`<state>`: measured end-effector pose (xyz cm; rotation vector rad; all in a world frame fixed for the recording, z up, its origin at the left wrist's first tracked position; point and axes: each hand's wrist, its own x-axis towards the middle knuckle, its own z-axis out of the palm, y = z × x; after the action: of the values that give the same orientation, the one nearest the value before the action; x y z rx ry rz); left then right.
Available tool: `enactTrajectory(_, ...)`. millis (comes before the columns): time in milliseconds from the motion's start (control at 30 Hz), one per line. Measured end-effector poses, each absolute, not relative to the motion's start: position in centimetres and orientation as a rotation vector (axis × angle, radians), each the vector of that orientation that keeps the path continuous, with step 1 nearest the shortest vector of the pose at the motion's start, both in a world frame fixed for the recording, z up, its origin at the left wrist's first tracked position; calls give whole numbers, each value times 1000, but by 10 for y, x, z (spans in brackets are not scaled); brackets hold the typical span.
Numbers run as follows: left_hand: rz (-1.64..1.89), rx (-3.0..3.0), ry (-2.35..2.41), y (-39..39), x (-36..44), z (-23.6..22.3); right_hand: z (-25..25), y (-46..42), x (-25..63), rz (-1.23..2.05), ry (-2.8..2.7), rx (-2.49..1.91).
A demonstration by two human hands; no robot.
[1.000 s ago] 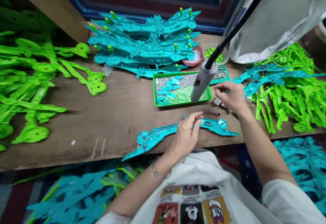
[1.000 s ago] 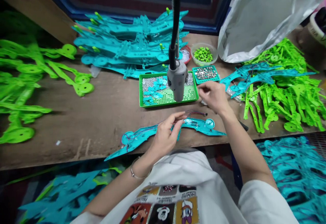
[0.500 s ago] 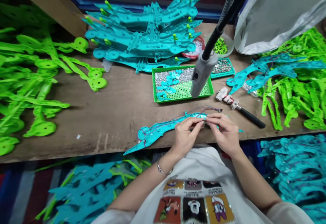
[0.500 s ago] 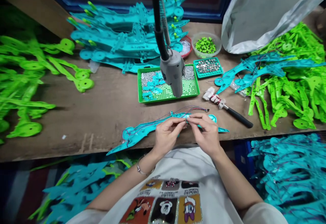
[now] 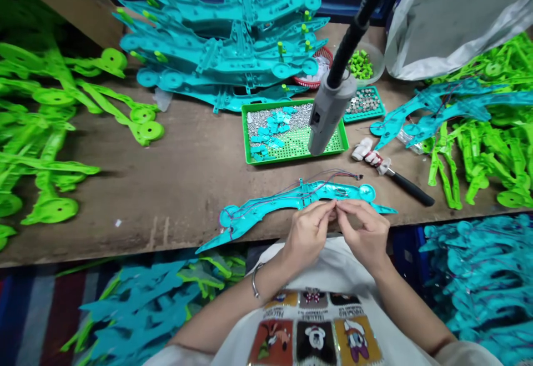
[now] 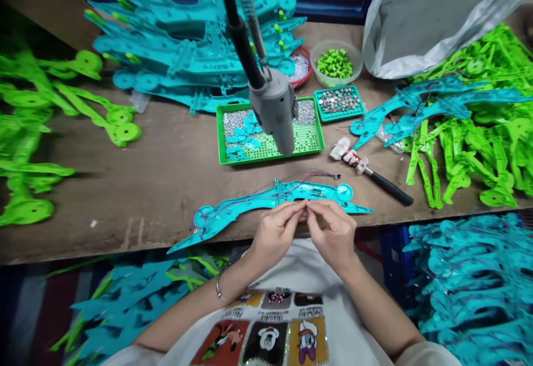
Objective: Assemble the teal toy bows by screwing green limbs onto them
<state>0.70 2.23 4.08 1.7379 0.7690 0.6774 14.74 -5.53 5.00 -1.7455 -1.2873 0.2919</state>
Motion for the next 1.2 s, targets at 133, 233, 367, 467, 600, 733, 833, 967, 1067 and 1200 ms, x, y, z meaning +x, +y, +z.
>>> enactTrajectory(133,555,2032,675,43,12,49,47,-49,166,315,-1094,-1798)
enactTrajectory(233,329,2308,880,61,10,56,43,-41,178,447,-833,-1830)
enactTrajectory(367,152,2435,1148,68,5,55,40,-28,181,484,-809,-1827)
enactTrajectory(467,228,2472,1212,66,-4,51,39,-22,176,484,-850,-1798)
enactTrajectory(600,221,2461,1257,66,-24,47,39,-15,167,498,-953,-1809)
enactTrajectory(733,188,2439,1288,68,-29,48,39,-7,164,522,-1113,-1844)
enactTrajectory(833,226,2435,1271,71,-9,50,34,-7,165,579,-1054,-1820)
enactTrajectory(967,213,2386,1239,77,35,51,21,-16,165,600,-880,-1762)
enactTrajectory(1067,216,2316,1257,83,60,48,13,-22,162,523,-774,-1697)
enactTrajectory(1200,347,2130,1188,87,67,46,14,-25,158,412,-672,-1607)
